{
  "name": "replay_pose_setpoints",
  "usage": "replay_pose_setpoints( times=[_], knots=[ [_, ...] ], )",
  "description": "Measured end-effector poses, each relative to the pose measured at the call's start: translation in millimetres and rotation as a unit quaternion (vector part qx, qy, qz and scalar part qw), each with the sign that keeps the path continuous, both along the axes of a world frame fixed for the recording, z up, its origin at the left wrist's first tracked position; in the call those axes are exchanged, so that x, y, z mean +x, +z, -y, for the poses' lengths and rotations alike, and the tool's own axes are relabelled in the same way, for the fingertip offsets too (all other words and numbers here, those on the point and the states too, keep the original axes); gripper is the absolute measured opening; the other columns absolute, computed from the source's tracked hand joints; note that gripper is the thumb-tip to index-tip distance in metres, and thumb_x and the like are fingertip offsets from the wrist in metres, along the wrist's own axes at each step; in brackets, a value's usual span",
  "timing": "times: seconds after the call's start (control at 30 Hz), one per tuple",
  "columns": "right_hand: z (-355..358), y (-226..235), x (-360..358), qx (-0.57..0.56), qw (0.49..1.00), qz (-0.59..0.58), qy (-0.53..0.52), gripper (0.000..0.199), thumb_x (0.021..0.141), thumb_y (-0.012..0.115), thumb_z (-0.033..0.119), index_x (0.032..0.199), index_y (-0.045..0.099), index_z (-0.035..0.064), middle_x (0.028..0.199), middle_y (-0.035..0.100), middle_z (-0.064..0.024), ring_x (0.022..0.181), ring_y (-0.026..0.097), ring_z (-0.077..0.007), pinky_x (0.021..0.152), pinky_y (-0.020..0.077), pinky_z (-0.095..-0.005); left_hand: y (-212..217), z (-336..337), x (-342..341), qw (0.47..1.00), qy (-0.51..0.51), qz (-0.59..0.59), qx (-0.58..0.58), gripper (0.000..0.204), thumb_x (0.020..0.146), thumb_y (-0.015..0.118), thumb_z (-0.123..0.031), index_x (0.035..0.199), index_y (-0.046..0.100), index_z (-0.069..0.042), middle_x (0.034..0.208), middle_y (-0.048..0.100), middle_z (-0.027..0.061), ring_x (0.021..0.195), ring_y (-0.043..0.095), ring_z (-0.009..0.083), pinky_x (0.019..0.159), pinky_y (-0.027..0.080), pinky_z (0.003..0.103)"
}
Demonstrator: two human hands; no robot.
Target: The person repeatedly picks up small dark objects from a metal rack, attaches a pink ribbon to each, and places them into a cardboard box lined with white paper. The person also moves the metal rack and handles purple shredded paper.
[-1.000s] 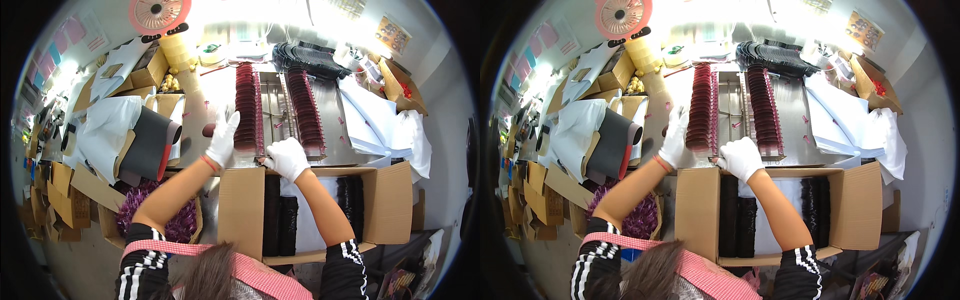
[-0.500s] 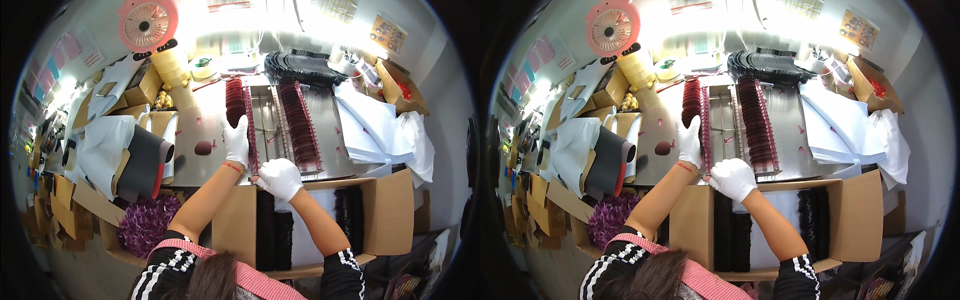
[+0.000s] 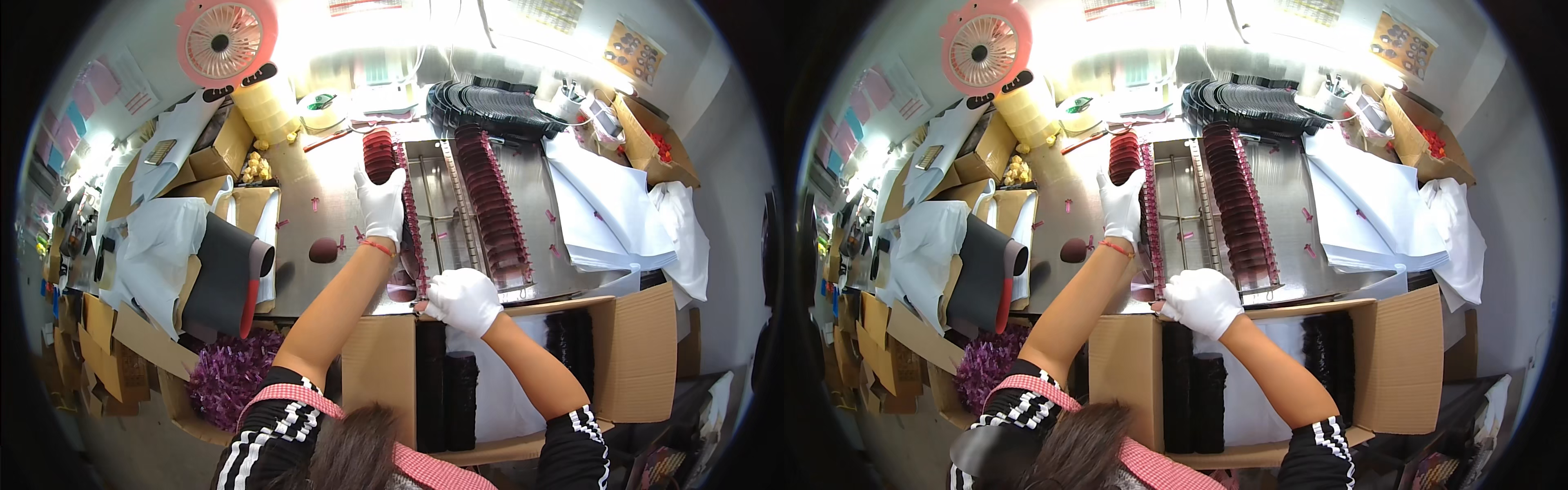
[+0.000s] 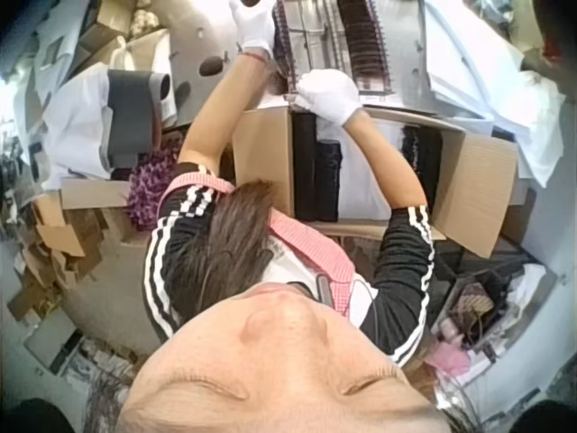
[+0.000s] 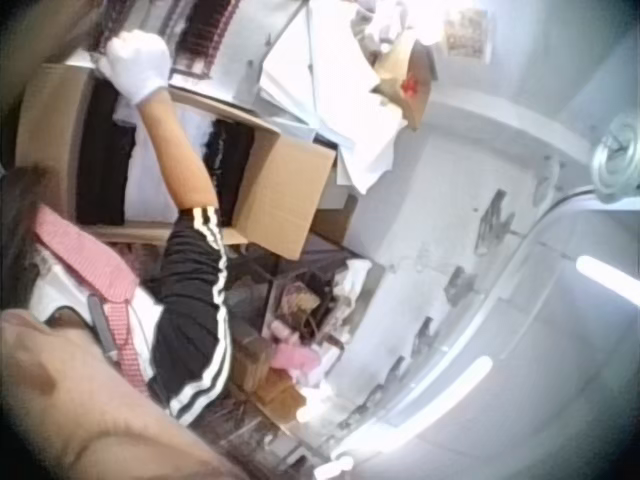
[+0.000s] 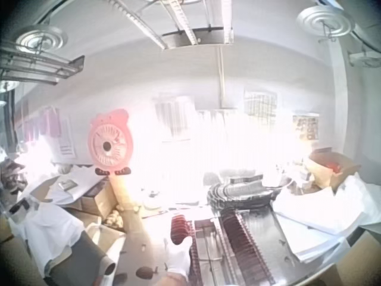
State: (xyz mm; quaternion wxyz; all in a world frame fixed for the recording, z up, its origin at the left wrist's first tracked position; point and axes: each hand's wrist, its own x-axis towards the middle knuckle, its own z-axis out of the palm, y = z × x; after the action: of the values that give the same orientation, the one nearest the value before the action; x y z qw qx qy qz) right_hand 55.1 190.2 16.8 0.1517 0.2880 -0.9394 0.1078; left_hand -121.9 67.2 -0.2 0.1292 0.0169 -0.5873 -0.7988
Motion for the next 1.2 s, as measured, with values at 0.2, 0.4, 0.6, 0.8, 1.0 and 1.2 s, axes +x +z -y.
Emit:
replay_pose_setpoints(
  times=[0.2,0.4,0.6,0.8,1.0,1.2],
  knots=[
    [0,4,-2,-0.012,1.000,0.000,0.018,0.037,0.081,0.069,0.043,0.065,0.058,0.0109,0.066,0.057,-0.0032,0.066,0.062,-0.0226,0.060,0.0502,-0.0364,-6,-4,-29,0.998,0.033,-0.004,-0.047,0.055,0.077,0.075,-0.010,0.124,0.045,-0.004,0.109,0.054,0.0136,0.095,0.055,0.0228,0.085,0.047,0.036],
    [-2,2,-2,-0.025,0.999,0.000,0.023,0.036,0.079,0.071,0.040,0.064,0.056,0.0115,0.066,0.056,-0.0025,0.065,0.061,-0.0219,0.060,0.0496,-0.0365,-13,-17,-70,0.998,0.044,0.015,-0.037,0.054,0.076,0.073,0.003,0.120,0.043,-0.005,0.102,0.056,0.0071,0.085,0.055,0.0155,0.074,0.048,0.029],
    [-6,3,-1,-0.030,0.999,0.039,0.010,0.035,0.083,0.068,0.042,0.066,0.058,0.0125,0.068,0.057,-0.0037,0.068,0.062,-0.0240,0.062,0.0506,-0.0376,-3,-18,-105,0.988,0.058,-0.015,-0.142,0.069,0.072,0.079,-0.010,0.134,0.048,-0.005,0.120,0.055,0.0196,0.105,0.057,0.0266,0.090,0.049,0.037],
    [-9,2,-5,-0.052,0.998,-0.016,0.026,0.035,0.074,0.074,0.039,0.062,0.053,0.0134,0.064,0.053,-0.0019,0.061,0.059,-0.0198,0.057,0.0484,-0.0342,-2,-19,-137,0.987,0.018,-0.026,-0.158,0.027,0.076,0.080,-0.013,0.094,0.063,-0.003,0.083,0.065,0.0039,0.075,0.059,0.0148,0.070,0.050,0.029],
    [-13,6,-3,-0.034,0.999,0.004,0.021,0.035,0.074,0.074,0.039,0.062,0.052,0.0136,0.064,0.052,-0.0019,0.060,0.058,-0.0199,0.056,0.0476,-0.0340,-9,-16,-176,0.957,-0.035,-0.052,-0.283,0.025,0.076,0.073,-0.023,0.079,0.063,0.001,0.075,0.066,0.0104,0.070,0.062,0.0205,0.068,0.049,0.033],
    [-16,4,-2,-0.031,0.999,0.015,0.018,0.034,0.074,0.073,0.039,0.064,0.052,0.0136,0.066,0.053,-0.0021,0.061,0.058,-0.0198,0.057,0.0470,-0.0342,-11,-25,-191,0.848,-0.084,-0.173,-0.494,0.026,0.093,0.051,-0.021,0.092,0.067,0.000,0.087,0.067,0.0226,0.083,0.065,0.0327,0.078,0.050,0.039]
  ],
)
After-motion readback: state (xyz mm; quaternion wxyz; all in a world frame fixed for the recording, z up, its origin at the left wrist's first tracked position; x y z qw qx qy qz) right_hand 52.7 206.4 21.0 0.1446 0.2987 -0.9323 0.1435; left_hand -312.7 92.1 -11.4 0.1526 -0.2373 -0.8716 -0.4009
